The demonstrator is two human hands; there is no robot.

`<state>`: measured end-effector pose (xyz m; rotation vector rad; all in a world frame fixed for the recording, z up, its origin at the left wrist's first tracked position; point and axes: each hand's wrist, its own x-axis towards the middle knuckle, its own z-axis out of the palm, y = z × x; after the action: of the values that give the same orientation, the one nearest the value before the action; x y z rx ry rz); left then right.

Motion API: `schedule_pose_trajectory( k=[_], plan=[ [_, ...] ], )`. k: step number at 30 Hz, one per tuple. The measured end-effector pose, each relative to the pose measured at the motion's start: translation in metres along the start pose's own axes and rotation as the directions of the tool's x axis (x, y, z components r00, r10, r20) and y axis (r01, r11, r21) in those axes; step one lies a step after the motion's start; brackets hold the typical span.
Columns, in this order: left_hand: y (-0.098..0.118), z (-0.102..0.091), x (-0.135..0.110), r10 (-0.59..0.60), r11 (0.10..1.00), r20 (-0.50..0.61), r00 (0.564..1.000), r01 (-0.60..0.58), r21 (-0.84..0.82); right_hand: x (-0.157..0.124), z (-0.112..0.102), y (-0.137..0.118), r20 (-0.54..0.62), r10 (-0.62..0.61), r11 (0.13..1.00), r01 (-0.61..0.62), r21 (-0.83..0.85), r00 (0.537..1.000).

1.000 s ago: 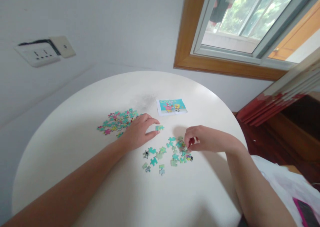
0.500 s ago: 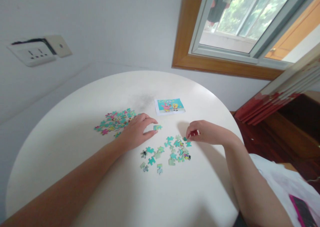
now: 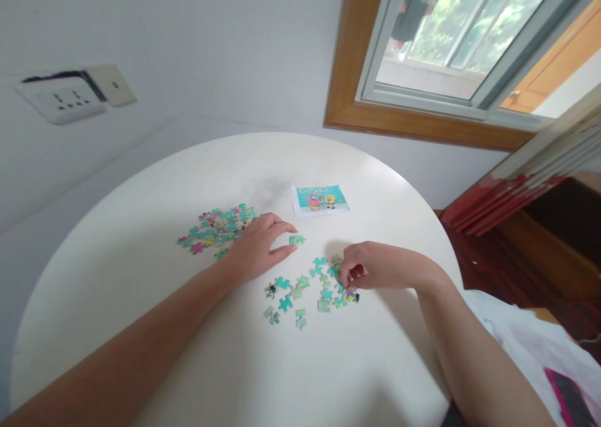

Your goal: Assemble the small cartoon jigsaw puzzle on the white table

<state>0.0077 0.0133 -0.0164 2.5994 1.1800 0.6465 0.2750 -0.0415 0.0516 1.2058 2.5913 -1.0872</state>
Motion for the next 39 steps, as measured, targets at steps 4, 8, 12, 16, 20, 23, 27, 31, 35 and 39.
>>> schedule_pose_trajectory(
  k=[4, 8, 12, 16, 20, 23, 27, 31, 35, 39],
  plan=[
    [0.001, -0.001, 0.000, -0.002, 1.000, -0.005, 1.000, 0.002, -0.017, -0.001, -0.001, -0.001, -0.007, 0.004, 1.000, -0.004, -0.005, 1.000],
    [0.000, -0.001, 0.000, -0.003, 1.000, -0.002, 1.000, 0.003, -0.023, -0.004, -0.004, -0.003, -0.014, -0.006, 1.000, 0.006, -0.009, 1.000],
    [0.000, 0.000, -0.001, 0.000, 1.000, -0.004, 1.000, 0.000, -0.021, -0.007, -0.009, -0.004, -0.025, 0.034, 0.999, -0.034, -0.003, 0.999],
    [-0.001, 0.000, -0.001, 0.002, 1.000, -0.003, 1.000, -0.002, -0.010, -0.008, -0.008, -0.002, -0.017, 0.046, 0.999, -0.046, 0.003, 0.999],
    [0.000, 0.000, -0.001, 0.000, 1.000, 0.003, 1.000, 0.000, -0.006, -0.006, -0.003, -0.001, 0.055, 0.051, 0.999, -0.052, 0.016, 0.997],
    [-0.001, 0.000, -0.001, -0.004, 1.000, 0.000, 1.000, 0.004, -0.011, -0.004, -0.001, -0.002, 0.055, 0.069, 0.998, -0.070, 0.001, 0.996],
    [-0.001, 0.000, -0.001, -0.008, 1.000, 0.000, 1.000, 0.008, -0.015, -0.006, -0.003, 0.000, 0.055, 0.052, 0.998, -0.054, 0.026, 0.997],
    [-0.001, 0.000, -0.001, -0.009, 1.000, 0.007, 1.000, 0.009, -0.012, -0.011, -0.009, 0.005, 0.024, 0.064, 0.997, -0.065, 0.043, 0.998],
    [-0.002, 0.001, -0.001, -0.013, 1.000, 0.003, 1.000, 0.013, -0.015, -0.015, -0.013, 0.013, -0.064, 0.142, 0.990, -0.142, 0.017, 0.988],
    [-0.002, 0.001, -0.001, -0.012, 1.000, 0.004, 1.000, 0.012, -0.020, -0.016, -0.013, 0.020, -0.064, 0.182, 0.983, -0.181, 0.016, 0.981]
  ],
)
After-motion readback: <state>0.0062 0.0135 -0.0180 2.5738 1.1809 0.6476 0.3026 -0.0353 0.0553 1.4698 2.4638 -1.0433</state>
